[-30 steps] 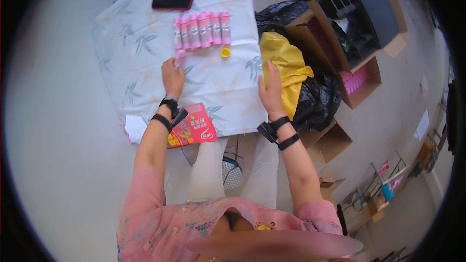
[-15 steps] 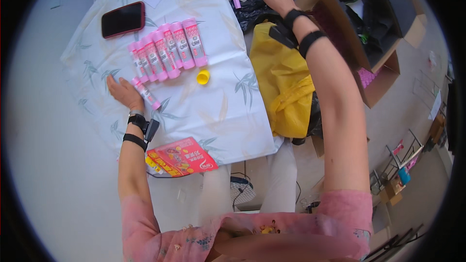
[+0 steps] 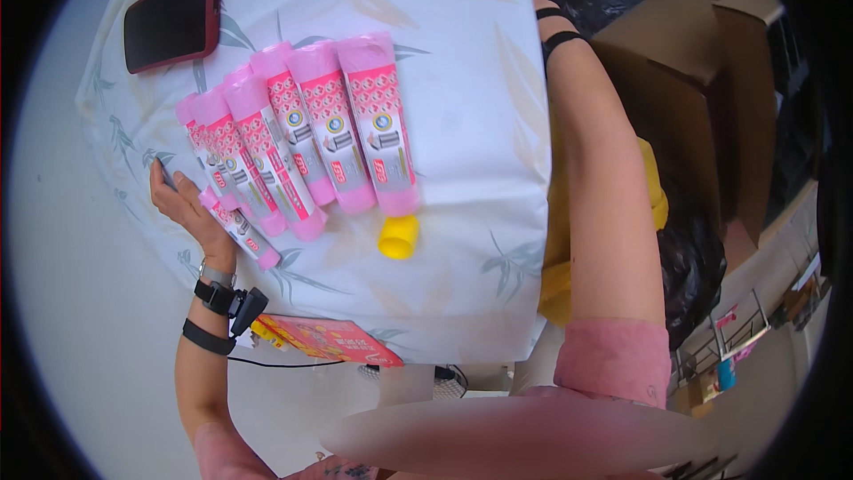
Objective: Packing small pink tubes and other items into cardboard boxes in a warehouse or workshop environment.
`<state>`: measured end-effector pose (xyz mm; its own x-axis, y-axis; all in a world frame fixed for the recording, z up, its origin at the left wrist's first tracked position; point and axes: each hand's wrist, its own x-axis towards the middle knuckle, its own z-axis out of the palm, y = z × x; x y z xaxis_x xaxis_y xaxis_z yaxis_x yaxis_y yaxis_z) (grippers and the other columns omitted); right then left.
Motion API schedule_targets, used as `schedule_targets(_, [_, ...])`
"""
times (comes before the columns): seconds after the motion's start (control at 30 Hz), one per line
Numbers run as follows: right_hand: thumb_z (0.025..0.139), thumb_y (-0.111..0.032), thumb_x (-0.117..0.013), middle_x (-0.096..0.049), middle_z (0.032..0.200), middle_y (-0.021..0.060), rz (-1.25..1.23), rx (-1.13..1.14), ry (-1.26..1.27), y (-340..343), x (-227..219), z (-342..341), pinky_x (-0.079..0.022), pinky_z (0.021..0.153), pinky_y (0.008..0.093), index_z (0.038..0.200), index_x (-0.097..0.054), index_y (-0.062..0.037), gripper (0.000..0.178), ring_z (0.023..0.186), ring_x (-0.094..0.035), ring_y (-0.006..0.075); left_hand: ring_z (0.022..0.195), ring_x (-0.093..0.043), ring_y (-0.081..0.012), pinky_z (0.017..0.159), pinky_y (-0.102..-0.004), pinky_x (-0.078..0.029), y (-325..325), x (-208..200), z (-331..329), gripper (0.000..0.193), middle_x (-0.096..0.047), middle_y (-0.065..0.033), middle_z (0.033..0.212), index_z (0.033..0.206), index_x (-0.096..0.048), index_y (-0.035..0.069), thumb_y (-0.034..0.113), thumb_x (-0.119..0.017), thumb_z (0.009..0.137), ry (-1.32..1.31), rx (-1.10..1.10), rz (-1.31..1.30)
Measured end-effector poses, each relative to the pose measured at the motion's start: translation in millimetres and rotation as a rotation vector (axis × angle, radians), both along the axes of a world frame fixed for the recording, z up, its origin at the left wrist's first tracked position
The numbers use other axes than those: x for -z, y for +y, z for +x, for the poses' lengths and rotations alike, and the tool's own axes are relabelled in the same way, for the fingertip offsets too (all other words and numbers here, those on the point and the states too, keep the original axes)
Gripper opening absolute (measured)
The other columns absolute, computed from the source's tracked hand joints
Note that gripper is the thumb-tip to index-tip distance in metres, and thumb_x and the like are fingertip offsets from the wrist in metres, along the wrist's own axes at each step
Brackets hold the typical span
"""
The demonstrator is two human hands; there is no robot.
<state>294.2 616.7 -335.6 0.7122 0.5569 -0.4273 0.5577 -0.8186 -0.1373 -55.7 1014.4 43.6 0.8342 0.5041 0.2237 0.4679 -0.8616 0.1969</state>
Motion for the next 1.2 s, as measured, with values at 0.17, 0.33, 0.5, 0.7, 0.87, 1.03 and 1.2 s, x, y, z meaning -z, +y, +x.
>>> schedule_targets(0.17, [0.101,-0.028,-0.050,-0.057,0.130,0.0210,0.064,0.114,0.074,37.3,-36.2,-19.1,-0.049,0.102,0.0488,0.137,-0.057,-0.0252,0.036,0.121,-0.058,0.0386,0.137,-0.034,-0.0334,0.116,-0.0437,-0.024,3.2,-9.4,0.1,0.055,-0.040,-0.0208,0.144,0.146,-0.038,-0.004,0.036,-0.036,0.108,0.031,-0.016,0.015])
schedule_targets(0.33, [0.101,-0.030,-0.051,-0.056,0.130,0.0227,0.060,0.142,0.148,39.8,-36.7,-16.1,-0.050,0.101,0.0503,0.134,-0.058,-0.0223,0.035,0.120,-0.058,0.0414,0.137,-0.034,-0.0331,0.116,-0.0430,-0.024,3.7,-11.3,-0.5,0.053,-0.040,-0.0206,0.144,0.146,-0.037,-0.003,0.034,-0.036,0.108,0.031,-0.008,0.028])
schedule_targets(0.5, [0.100,-0.030,-0.053,-0.062,0.126,0.0254,0.161,0.115,0.101,21.8,2.9,-10.5,-0.050,0.100,0.0500,0.127,-0.062,-0.0043,0.038,0.117,-0.061,0.0437,0.136,-0.036,-0.0331,0.115,-0.0426,-0.025,-1.1,-0.5,1.8,0.052,-0.041,-0.0215,0.144,0.145,-0.039,-0.004,0.033,-0.035,0.108,-0.013,0.004,-0.013])
schedule_targets(0.7, [0.100,-0.028,-0.054,-0.064,0.121,0.0242,0.385,0.290,0.116,98.9,-14.5,-16.5,-0.052,0.097,0.0475,0.125,-0.063,-0.0028,0.037,0.114,-0.063,0.0411,0.136,-0.035,-0.0320,0.115,-0.0420,-0.026,2.7,-9.6,-1.0,0.051,-0.042,-0.0205,0.143,0.145,-0.040,-0.003,0.032,-0.035,0.108,0.007,-0.018,0.046])
schedule_targets(0.87, [0.100,-0.027,-0.056,-0.067,0.117,0.0230,0.504,0.475,0.118,70.8,-32.6,-34.9,-0.053,0.095,0.0450,0.123,-0.065,-0.0013,0.036,0.111,-0.065,0.0385,0.136,-0.034,-0.0317,0.116,-0.0421,-0.025,-4.4,-5.7,2.0,0.050,-0.042,-0.0197,0.142,0.144,-0.041,-0.003,0.032,-0.036,0.108,-0.005,-0.005,0.035])
schedule_targets(1.03, [0.099,-0.026,-0.058,-0.070,0.112,0.0218,0.669,0.654,0.169,40.6,-58.1,-48.8,-0.055,0.092,0.0426,0.121,-0.066,0.0002,0.035,0.108,-0.068,0.0358,0.133,-0.039,-0.0349,0.114,-0.0449,-0.027,14.0,-18.9,-6.3,0.044,-0.045,-0.0207,0.142,0.141,-0.043,-0.003,0.022,-0.043,0.105,-0.018,0.005,0.138])
schedule_targets(1.2, [0.096,-0.021,-0.067,-0.073,0.097,0.0133,1.035,0.902,0.522,-33.9,-130.7,26.5,-0.057,0.082,0.0313,0.117,-0.070,-0.0022,0.029,0.097,-0.072,0.0233,0.132,-0.042,-0.0382,0.112,-0.0487,-0.030,4.9,10.7,3.9,0.045,-0.049,-0.0227,0.139,0.140,-0.046,-0.002,0.018,-0.050,0.099,-0.104,0.020,0.132])
